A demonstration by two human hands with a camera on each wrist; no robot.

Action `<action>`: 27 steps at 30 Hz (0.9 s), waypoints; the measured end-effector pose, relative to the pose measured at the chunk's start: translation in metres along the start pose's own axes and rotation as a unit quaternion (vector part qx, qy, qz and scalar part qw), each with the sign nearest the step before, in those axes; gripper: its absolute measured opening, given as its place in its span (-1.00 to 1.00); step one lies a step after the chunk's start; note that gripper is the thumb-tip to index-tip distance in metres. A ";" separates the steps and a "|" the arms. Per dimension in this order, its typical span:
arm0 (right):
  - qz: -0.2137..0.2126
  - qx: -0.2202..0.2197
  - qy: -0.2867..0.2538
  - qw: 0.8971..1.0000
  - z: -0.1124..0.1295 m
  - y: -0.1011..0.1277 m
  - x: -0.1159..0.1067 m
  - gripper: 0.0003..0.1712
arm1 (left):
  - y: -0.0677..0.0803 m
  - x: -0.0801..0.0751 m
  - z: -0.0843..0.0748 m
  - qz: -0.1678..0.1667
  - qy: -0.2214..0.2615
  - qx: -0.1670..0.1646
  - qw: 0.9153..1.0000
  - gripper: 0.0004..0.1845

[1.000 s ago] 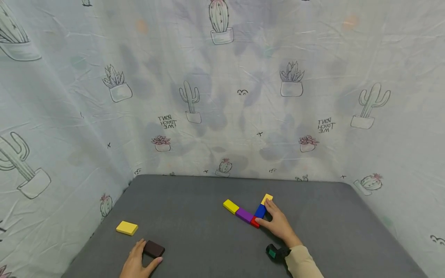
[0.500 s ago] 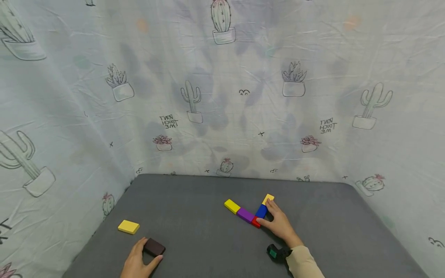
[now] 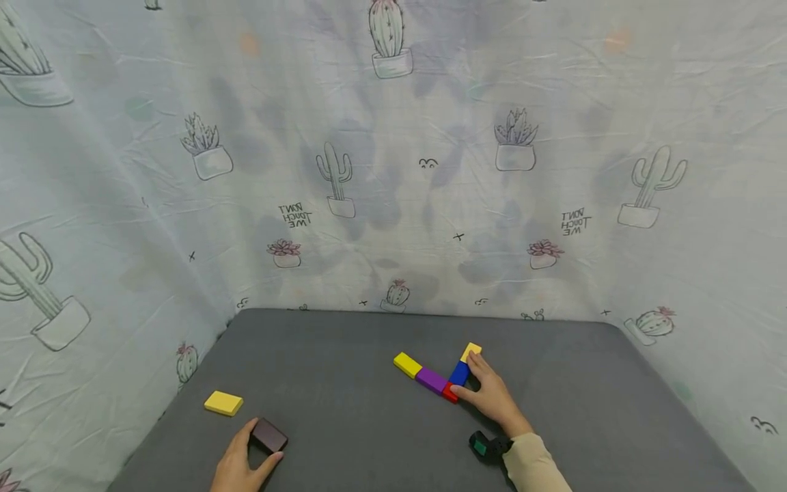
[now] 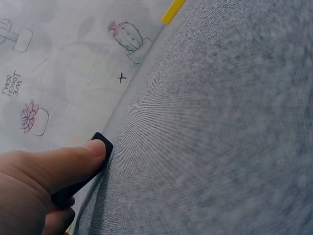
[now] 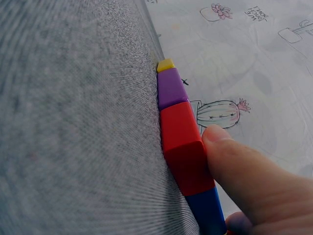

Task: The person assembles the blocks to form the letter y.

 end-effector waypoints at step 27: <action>-0.007 -0.003 -0.019 1.000 -0.001 0.002 -0.001 0.01 | 0.003 0.026 -0.041 0.037 0.180 -0.012 0.983 -0.09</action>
Point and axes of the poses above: each hand's wrist, its own y-axis away from the middle knuckle, its own x-axis out of the palm, z = x × y, the point moved 5 cm from there along -y, towards the middle knuckle, and after that the axes turned 14 degrees about -z, right-handed, at the moved point
